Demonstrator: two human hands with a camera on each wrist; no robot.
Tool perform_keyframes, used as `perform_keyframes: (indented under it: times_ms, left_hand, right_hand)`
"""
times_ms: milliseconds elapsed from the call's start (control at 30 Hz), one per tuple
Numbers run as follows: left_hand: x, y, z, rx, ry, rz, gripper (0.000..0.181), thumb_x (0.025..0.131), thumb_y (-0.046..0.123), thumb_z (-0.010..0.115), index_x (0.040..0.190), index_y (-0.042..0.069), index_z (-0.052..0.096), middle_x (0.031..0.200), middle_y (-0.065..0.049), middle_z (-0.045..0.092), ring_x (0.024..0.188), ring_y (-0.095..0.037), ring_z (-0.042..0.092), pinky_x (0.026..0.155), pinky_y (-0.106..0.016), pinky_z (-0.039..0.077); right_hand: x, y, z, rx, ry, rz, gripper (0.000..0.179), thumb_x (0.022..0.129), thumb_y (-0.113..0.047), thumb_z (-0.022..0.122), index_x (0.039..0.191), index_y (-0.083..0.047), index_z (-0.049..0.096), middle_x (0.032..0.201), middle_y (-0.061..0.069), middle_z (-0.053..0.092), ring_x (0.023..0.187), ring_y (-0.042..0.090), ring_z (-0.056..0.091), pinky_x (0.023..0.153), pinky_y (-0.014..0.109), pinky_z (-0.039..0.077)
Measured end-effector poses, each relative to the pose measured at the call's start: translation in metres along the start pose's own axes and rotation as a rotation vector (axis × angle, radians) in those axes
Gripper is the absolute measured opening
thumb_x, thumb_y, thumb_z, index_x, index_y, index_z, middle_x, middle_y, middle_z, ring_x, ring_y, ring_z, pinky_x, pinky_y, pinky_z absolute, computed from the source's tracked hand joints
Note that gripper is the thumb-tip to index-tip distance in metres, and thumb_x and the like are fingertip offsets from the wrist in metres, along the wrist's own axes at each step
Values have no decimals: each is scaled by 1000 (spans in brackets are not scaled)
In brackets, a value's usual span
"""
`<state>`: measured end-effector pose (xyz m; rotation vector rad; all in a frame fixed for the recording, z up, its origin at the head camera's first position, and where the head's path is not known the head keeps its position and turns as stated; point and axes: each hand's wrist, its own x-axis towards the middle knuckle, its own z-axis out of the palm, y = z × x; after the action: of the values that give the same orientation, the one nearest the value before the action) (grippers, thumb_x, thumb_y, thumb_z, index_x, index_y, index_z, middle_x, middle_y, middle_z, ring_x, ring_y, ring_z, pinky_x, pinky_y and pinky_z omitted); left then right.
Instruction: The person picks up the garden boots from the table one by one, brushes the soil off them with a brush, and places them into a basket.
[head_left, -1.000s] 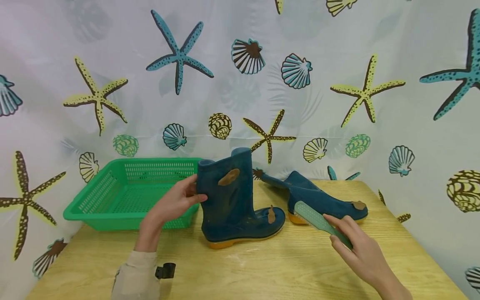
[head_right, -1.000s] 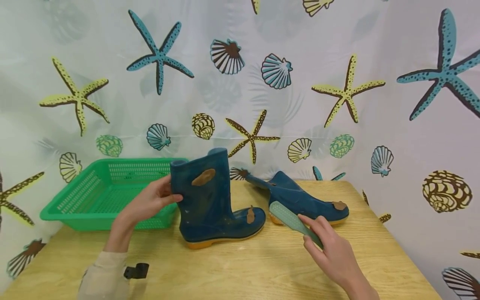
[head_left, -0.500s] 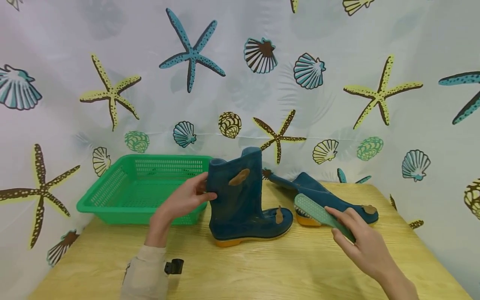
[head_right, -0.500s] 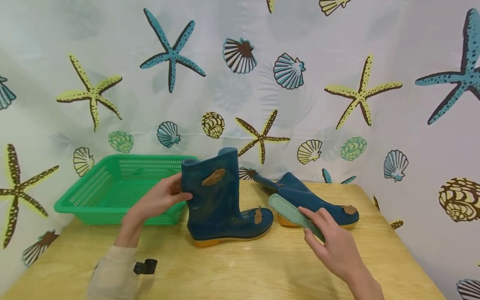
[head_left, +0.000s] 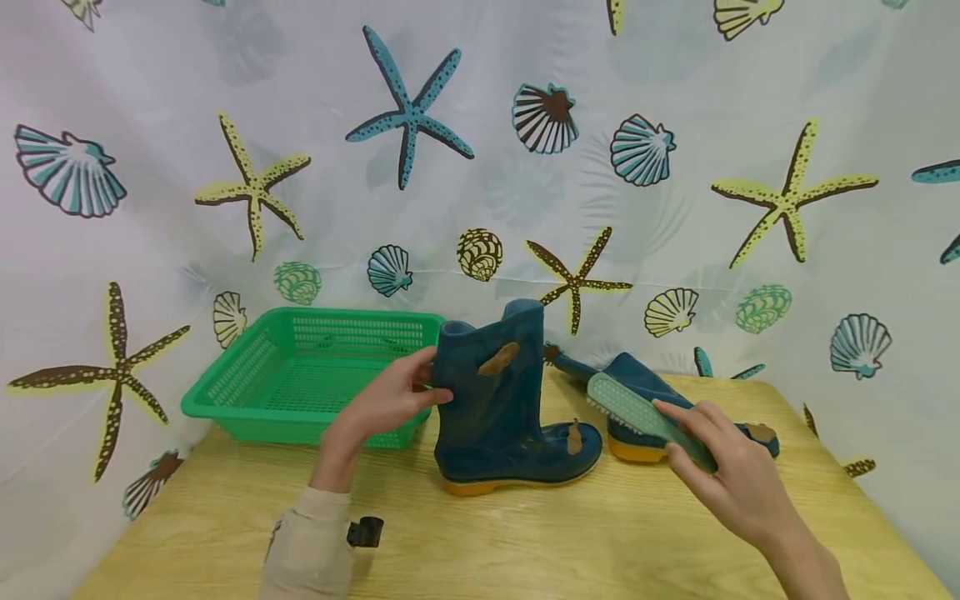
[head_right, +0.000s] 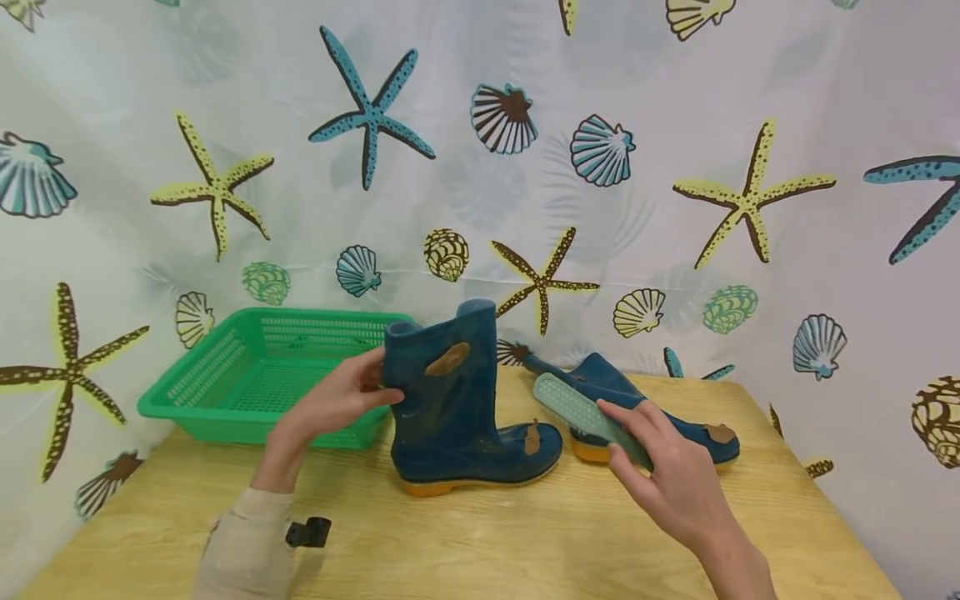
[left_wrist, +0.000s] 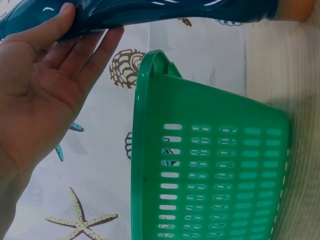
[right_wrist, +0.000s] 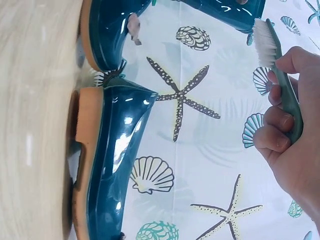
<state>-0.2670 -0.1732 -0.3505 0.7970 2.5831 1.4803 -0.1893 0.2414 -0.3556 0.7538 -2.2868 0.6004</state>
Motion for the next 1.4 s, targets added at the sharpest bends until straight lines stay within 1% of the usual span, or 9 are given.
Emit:
perform_keyframes:
  times_ms: [167,333,500,633,900,1033,1200,1300,1400]
  left_hand:
    - [1,0,2,-22,-10,1,35,97,18,66,129,16,52,117,-6,68,106,-19,67,92,-41,54]
    - [3,0,4,-31,-10,13,35,97,18,67,129,16,53,117,-5,69,108,-18,67,92,-40,54]
    - [2,0,3,-22,-2,16,37,96,19,67,131,16,53,117,-6,69,108,-19,67,92,-40,54]
    - [1,0,2,-31,-9,30,39,96,18,68,132,14,52,118,-8,69,108,-20,67,91,-38,55]
    - [-1,0,2,-44,-9,40,38,95,15,68,130,13,53,116,-10,69,105,-21,68,88,-37,55]
    - [-2,0,1,-46,-6,39,37,94,13,69,129,13,55,116,-9,69,105,-21,68,88,-36,56]
    - [-4,1,-1,-63,-8,48,39,93,10,70,130,11,56,117,-11,69,105,-22,69,88,-36,57]
    - [-5,2,-3,-70,-9,53,40,93,10,70,130,11,56,118,-12,70,106,-22,69,89,-36,57]
    - [-5,2,-4,-76,-10,59,40,93,10,70,131,12,56,119,-11,70,107,-22,69,90,-36,56]
  right_hand:
    - [8,-6,-2,22,16,-24,51,81,2,74,129,-12,66,89,-11,49,65,-4,33,52,11,27]
    - [18,-12,-2,44,37,-45,51,79,4,73,128,-11,66,89,-10,49,69,-3,34,54,13,27]
    - [29,-19,1,52,53,-92,51,78,5,73,127,-9,67,93,-10,52,77,-4,39,60,14,33]
    - [37,-26,4,66,79,-113,51,78,5,73,126,-9,67,94,-8,56,80,-2,44,59,13,36]
    - [50,-38,11,121,114,-120,52,77,6,73,127,-9,67,93,-5,55,80,1,42,59,15,32]
    - [56,-41,17,145,159,-140,52,75,7,74,125,-8,69,93,-1,59,78,3,45,58,16,33]
    - [62,-45,22,107,192,-155,53,74,6,75,125,-9,70,95,2,65,80,8,50,67,18,40]
    - [65,-49,23,82,188,-155,53,76,5,74,127,-9,69,94,2,67,83,12,48,72,21,39]
    - [68,-53,24,74,182,-156,53,78,6,74,129,-9,67,93,2,68,83,13,46,72,22,36]
